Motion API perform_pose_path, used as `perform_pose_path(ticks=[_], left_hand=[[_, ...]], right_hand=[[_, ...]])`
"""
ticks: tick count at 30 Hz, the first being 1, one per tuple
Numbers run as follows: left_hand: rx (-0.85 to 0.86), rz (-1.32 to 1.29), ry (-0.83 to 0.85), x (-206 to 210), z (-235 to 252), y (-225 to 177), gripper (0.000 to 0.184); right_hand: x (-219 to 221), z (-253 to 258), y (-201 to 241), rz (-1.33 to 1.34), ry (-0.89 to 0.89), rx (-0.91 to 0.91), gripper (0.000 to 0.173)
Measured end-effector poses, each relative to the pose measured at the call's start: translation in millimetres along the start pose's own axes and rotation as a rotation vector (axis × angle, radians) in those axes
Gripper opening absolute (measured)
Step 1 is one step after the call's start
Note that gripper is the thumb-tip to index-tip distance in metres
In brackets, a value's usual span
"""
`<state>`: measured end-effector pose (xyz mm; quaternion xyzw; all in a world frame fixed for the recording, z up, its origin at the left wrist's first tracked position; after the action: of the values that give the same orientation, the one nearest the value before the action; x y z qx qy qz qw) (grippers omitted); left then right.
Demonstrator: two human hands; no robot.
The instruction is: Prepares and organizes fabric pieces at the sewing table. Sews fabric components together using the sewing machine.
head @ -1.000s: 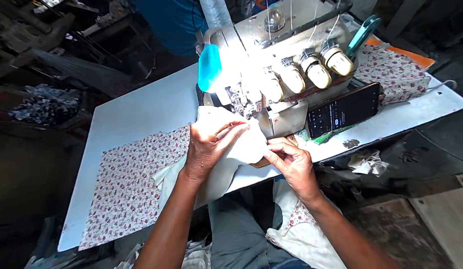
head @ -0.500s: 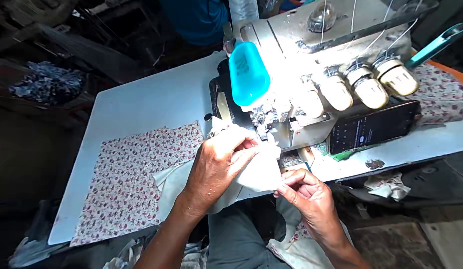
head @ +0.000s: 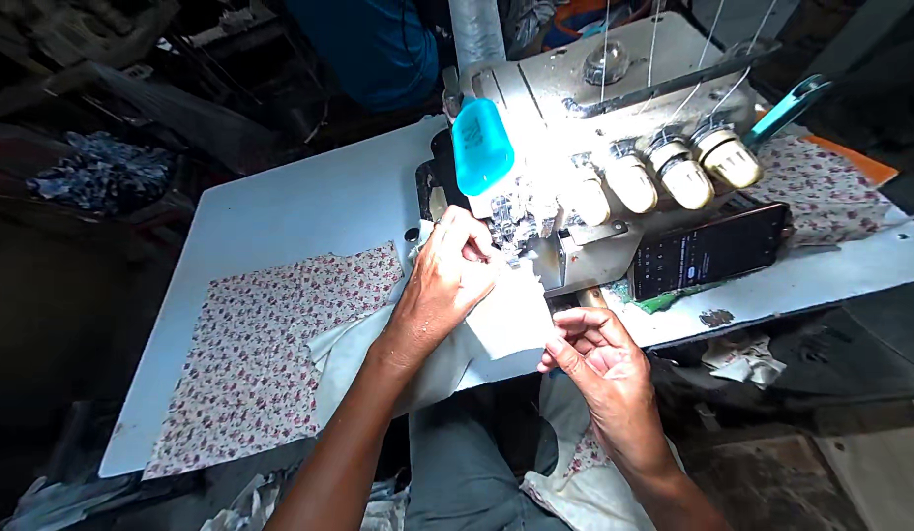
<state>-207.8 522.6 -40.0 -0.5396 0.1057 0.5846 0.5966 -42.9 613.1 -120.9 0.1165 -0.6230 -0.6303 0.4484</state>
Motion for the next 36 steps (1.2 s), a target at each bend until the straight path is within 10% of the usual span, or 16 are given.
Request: perform_pose_path(ticks=[15, 26, 36], left_hand=[[-0.015, 0.016, -0.161, -2, -38, -14, 0.014], [0.041, 0.026, -0.026, -13, 3, 23, 0.017], [-0.242, 0.13, -0.172, -23, -9, 30, 0.018]], right_hand=[[13, 16, 4, -0.196, 0.002, -0.09, 0.023], [24, 22, 21, -1.209, 0.062, -0.516, 0.032], [21, 2, 7, -1.145, 0.17, -0.466, 0.033]])
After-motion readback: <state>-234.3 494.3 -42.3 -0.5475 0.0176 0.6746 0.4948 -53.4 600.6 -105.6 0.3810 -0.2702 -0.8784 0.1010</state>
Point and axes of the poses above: each hand's wrist, its own z-axis towards the middle knuckle, its own x-axis out of the palm, y = z × x, the point moved 5 cm from there along z, towards the middle knuckle, and after that the axes turned 5 degrees about -x, right-handed, at the moved point
